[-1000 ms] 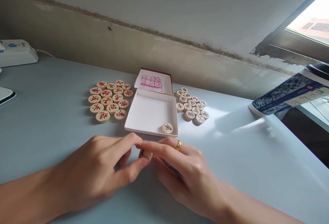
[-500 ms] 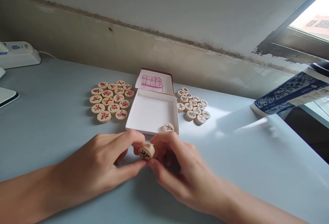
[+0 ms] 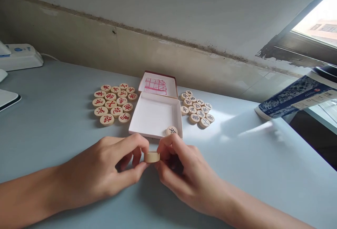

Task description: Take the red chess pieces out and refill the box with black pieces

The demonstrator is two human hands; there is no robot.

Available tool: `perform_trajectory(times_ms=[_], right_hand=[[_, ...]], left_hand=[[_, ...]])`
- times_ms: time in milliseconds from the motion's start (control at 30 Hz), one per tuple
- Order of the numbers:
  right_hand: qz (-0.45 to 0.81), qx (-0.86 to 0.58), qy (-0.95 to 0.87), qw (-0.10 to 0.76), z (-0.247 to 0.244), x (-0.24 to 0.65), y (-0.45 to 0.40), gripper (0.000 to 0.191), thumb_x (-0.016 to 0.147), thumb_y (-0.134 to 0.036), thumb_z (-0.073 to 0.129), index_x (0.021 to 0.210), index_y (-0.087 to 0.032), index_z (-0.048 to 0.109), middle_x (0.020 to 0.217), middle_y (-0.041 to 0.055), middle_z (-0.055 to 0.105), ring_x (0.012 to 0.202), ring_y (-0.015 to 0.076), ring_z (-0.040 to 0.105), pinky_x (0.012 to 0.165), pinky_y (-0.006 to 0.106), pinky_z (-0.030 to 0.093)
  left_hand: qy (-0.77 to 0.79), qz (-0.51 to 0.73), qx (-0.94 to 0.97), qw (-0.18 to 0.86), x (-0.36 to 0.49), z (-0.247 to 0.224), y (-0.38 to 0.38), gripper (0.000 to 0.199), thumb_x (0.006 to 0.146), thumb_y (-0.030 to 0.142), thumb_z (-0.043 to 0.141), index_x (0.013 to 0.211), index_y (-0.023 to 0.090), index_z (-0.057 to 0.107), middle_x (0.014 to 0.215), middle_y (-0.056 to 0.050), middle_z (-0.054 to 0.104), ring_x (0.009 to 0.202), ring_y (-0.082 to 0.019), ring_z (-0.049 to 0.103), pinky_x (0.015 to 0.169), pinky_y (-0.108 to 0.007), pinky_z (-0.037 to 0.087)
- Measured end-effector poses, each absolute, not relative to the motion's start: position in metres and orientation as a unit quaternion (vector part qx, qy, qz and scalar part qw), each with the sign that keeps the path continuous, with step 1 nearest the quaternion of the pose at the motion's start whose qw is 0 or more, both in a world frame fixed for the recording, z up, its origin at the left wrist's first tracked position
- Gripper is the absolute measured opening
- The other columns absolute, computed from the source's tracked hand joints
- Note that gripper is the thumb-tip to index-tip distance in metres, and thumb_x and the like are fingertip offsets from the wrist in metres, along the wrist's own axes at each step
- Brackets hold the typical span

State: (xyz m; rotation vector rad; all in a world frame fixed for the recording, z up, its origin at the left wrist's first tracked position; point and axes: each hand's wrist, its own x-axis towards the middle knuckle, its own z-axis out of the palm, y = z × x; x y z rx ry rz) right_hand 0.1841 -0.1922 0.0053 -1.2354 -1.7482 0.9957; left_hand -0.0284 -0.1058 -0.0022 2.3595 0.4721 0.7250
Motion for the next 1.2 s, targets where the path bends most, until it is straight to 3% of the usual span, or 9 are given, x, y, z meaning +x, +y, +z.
perform_trajectory(times_ms=[133, 333, 533, 800, 1200], right_hand=[[0.385, -0.474, -0.697, 0.376, 0.0060, 0.1839, -0.1923, 0.022, 0.086, -0.007, 0.051, 0.094, -0.025, 0.043, 0.068, -0.0101, 0.047, 0.054, 0.0073, 0.036, 0.051, 0.020, 0.031], [0.396, -0.461, -0.686, 0.399, 0.0084, 0.1864, -0.1910, 0.017, 0.092, -0.017, 0.062, 0.093, -0.024, 0.047, 0.073, -0.0071, 0.053, 0.059, 0.0079, 0.044, 0.055, 0.021, 0.037], [0.426, -0.458, -0.668, 0.403, 0.0066, 0.1842, -0.1901, 0.015, 0.099, -0.017, 0.055, 0.092, -0.023, 0.044, 0.073, -0.0063, 0.055, 0.056, 0.0065, 0.045, 0.051, 0.020, 0.034], [0.424, -0.464, -0.675, 0.387, 0.0049, 0.1851, -0.1893, 0.011, 0.098, -0.017, 0.059, 0.102, -0.022, 0.049, 0.077, -0.0054, 0.059, 0.058, 0.0068, 0.047, 0.051, 0.020, 0.036], [0.436, -0.489, -0.647, 0.390, 0.0054, 0.1839, -0.1906, 0.020, 0.095, -0.021, 0.062, 0.091, -0.024, 0.043, 0.069, -0.0082, 0.053, 0.055, 0.0066, 0.044, 0.050, 0.019, 0.033]], left_hand=[[0.176, 0.259, 0.900, 0.304, -0.0305, -0.0046, -0.1054, 0.014, 0.096, 0.012, 0.055, 0.100, 0.026, 0.057, 0.068, 0.011, 0.058, 0.052, -0.005, 0.055, 0.053, -0.012, 0.044], [0.160, 0.284, 0.893, 0.311, -0.0328, -0.0043, -0.1053, 0.022, 0.096, 0.008, 0.055, 0.107, 0.027, 0.058, 0.075, 0.011, 0.065, 0.053, -0.004, 0.056, 0.053, -0.011, 0.043], [0.143, 0.263, 0.896, 0.328, -0.0330, -0.0028, -0.1047, 0.017, 0.101, 0.015, 0.055, 0.112, 0.028, 0.057, 0.084, 0.008, 0.065, 0.061, -0.006, 0.058, 0.054, -0.014, 0.044], [0.171, 0.277, 0.887, 0.328, -0.0293, -0.0012, -0.1058, 0.014, 0.101, 0.016, 0.057, 0.110, 0.027, 0.059, 0.074, 0.009, 0.064, 0.055, -0.006, 0.061, 0.052, -0.012, 0.047], [0.202, 0.292, 0.879, 0.319, -0.0307, -0.0009, -0.1046, 0.015, 0.101, 0.022, 0.058, 0.112, 0.028, 0.065, 0.073, 0.009, 0.067, 0.053, -0.005, 0.060, 0.051, -0.010, 0.046]])
